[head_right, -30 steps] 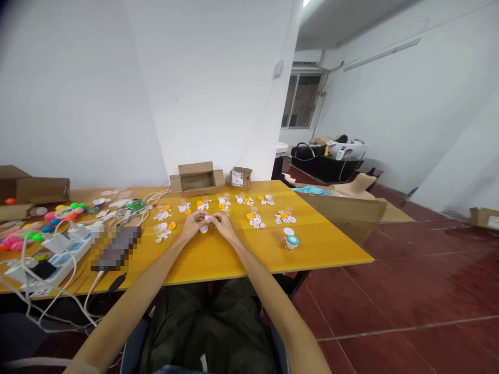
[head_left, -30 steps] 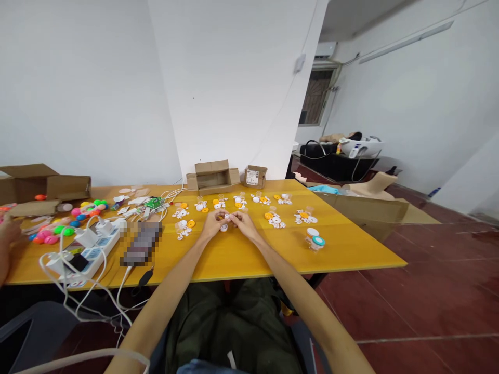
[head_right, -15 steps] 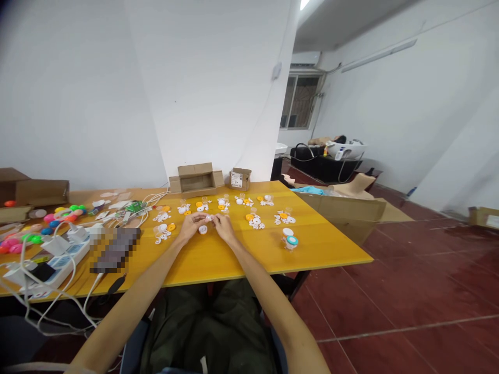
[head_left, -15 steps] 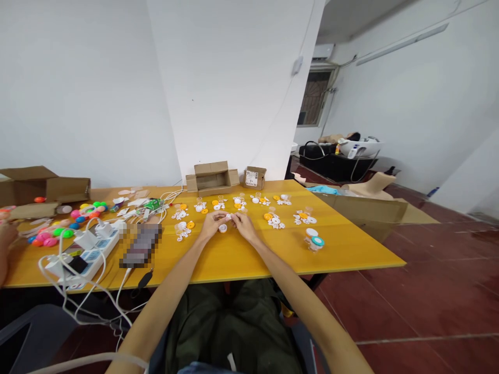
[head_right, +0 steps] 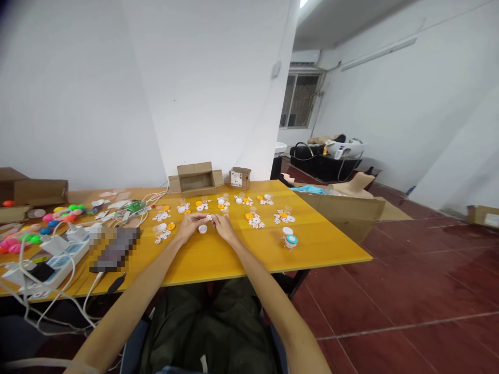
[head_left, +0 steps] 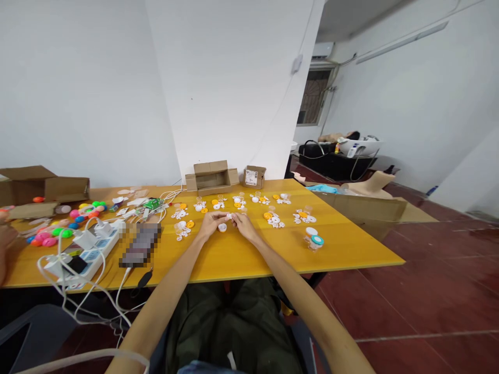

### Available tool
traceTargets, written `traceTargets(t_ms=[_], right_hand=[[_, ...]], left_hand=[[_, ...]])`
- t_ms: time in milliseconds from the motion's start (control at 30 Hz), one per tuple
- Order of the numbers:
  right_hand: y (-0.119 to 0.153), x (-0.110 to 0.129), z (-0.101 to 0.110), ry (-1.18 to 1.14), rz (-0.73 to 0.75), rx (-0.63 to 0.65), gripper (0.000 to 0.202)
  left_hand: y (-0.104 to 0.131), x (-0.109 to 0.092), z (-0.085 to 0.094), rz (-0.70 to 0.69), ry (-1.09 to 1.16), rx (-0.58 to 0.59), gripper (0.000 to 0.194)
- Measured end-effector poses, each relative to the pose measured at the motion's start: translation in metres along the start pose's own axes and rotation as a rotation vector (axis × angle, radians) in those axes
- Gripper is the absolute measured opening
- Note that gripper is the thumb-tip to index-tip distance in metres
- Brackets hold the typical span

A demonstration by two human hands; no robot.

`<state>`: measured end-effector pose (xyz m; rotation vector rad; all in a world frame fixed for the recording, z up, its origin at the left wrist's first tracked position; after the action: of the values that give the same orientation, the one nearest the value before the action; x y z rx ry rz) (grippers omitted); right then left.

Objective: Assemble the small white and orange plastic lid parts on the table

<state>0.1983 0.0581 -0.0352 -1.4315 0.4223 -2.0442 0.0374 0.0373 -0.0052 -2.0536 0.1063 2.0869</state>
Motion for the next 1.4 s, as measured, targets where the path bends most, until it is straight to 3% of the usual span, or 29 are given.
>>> traceTargets(t_ms=[333, 733, 1400], right_hand=[[0.0000, 0.0020, 0.0011, -0.127, -0.041, 0.011, 0.049], [0.0019, 0.0014, -0.0012, 0.077, -0.005, -0.028, 0.046], [0.0002, 0.0052, -0.0023, -0.239, -0.141, -0.030, 0.053]], left_hand=[[0.0001, -0.0008, -0.0012, 0.001, -0.008, 0.019, 0.039], [0.0005, -0.0007, -0.0015, 0.005, -0.049, -0.007, 0.036], [-0.0001, -0.0033, -0.0012, -0.018, -0.048, -0.004, 0.032]])
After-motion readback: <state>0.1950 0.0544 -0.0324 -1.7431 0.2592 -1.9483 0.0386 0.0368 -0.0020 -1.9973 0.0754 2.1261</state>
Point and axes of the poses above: each hand's wrist, its own y-axis away from the middle knuckle, its own z-axis out of the back of the hand, x = y × z, the point moved 1 cm from there along -y, towards the middle knuckle, and after that the axes turned 11 degrees about z, right-handed, at the moved point
